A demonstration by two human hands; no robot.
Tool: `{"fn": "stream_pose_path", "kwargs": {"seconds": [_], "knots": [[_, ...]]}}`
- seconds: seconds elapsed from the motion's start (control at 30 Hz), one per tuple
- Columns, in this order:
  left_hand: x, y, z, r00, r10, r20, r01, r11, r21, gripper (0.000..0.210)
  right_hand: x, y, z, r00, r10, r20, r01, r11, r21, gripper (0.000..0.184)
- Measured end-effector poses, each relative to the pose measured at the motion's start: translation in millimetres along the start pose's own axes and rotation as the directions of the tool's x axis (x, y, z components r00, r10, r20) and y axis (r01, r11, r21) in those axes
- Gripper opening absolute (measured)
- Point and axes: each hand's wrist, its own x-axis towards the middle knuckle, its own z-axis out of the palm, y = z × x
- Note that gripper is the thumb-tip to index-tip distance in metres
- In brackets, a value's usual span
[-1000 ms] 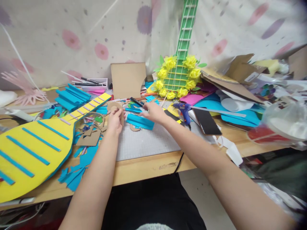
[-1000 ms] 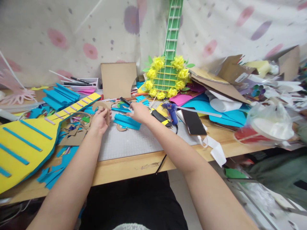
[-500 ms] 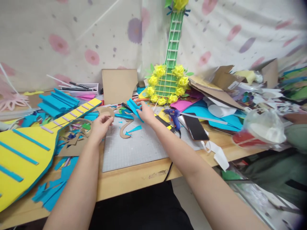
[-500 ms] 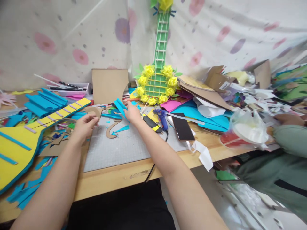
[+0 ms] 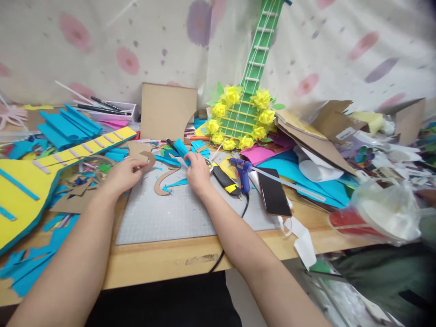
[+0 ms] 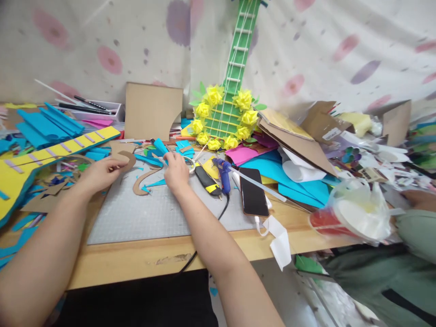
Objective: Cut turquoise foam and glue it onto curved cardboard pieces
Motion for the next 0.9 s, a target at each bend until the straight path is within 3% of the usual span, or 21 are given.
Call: {"fn": "stream_pose_path", "kwargs": {"seconds": [0.1, 0.2, 0.27, 0.3, 0.33, 0.4, 0.43, 0.6, 0.73, 0.8, 0.9], "knots": [[0.9, 10.0, -3.9, 0.999, 0.038, 0.023, -0.041, 0.982, 0.186, 0.033, 0.1, 0.8, 0.9, 1.000, -0.012, 0.004, 0.012, 0.999, -0.031, 0.035], [-2.5, 29.9, -8.9, 0.971, -0.052, -0.233, 0.114, 0.959, 0.261, 0.034, -0.2, -0.4, 1.5, 1.000, -0.015, -0.008, 0.015, 0.999, -0.033, 0.031], [-7.6, 45.7, -10.3, 0.957, -0.026, -0.288, 0.099, 0.965, 0.243, 0.030, -0.8, -1.9, 2.8, 1.000, -0.026, -0.011, 0.025, 0.999, -0.037, 0.028], [-10.7, 53.0, -9.8, 0.975, -0.010, -0.222, 0.061, 0.972, 0.226, 0.028, -1.3, -2.6, 3.8, 0.999, -0.032, -0.012, 0.031, 0.999, -0.043, 0.028], [-13.8, 59.3, -8.3, 0.996, 0.011, -0.089, 0.008, 0.979, 0.205, 0.024, -1.8, -3.4, 4.9, 0.999, -0.037, -0.015, 0.036, 0.998, -0.050, 0.028], [-19.4, 67.7, -3.1, 0.981, 0.060, 0.186, -0.095, 0.978, 0.188, 0.020, -3.3, -4.8, 7.3, 0.999, -0.047, -0.027, 0.045, 0.997, -0.070, 0.028], [-21.5, 69.7, 0.1, 0.972, 0.060, 0.226, -0.106, 0.974, 0.199, 0.020, -4.2, -5.6, 8.2, 0.998, -0.053, -0.035, 0.051, 0.996, -0.079, 0.028], [-23.2, 63.8, 12.1, 0.968, -0.027, 0.251, 0.002, 0.995, 0.099, 0.017, -8.7, -10.2, 7.3, 0.992, -0.090, -0.087, 0.086, 0.995, -0.048, 0.034], [-20.5, 54.1, 10.5, 0.987, -0.051, 0.152, 0.071, 0.989, -0.127, 0.019, -9.7, -7.8, 5.9, 0.986, -0.024, -0.168, 0.030, 0.999, 0.028, 0.045], [-19.2, 52.1, 5.8, 0.986, -0.108, 0.130, 0.143, 0.945, -0.295, 0.022, -9.4, -3.7, 7.4, 0.981, 0.012, -0.194, -0.003, 0.999, 0.048, 0.048], [-17.7, 53.0, -2.9, 0.966, -0.213, 0.148, 0.259, 0.807, -0.531, 0.031, -8.5, 1.9, 10.2, 0.973, 0.032, -0.227, -0.017, 0.997, 0.070, 0.044]]}}
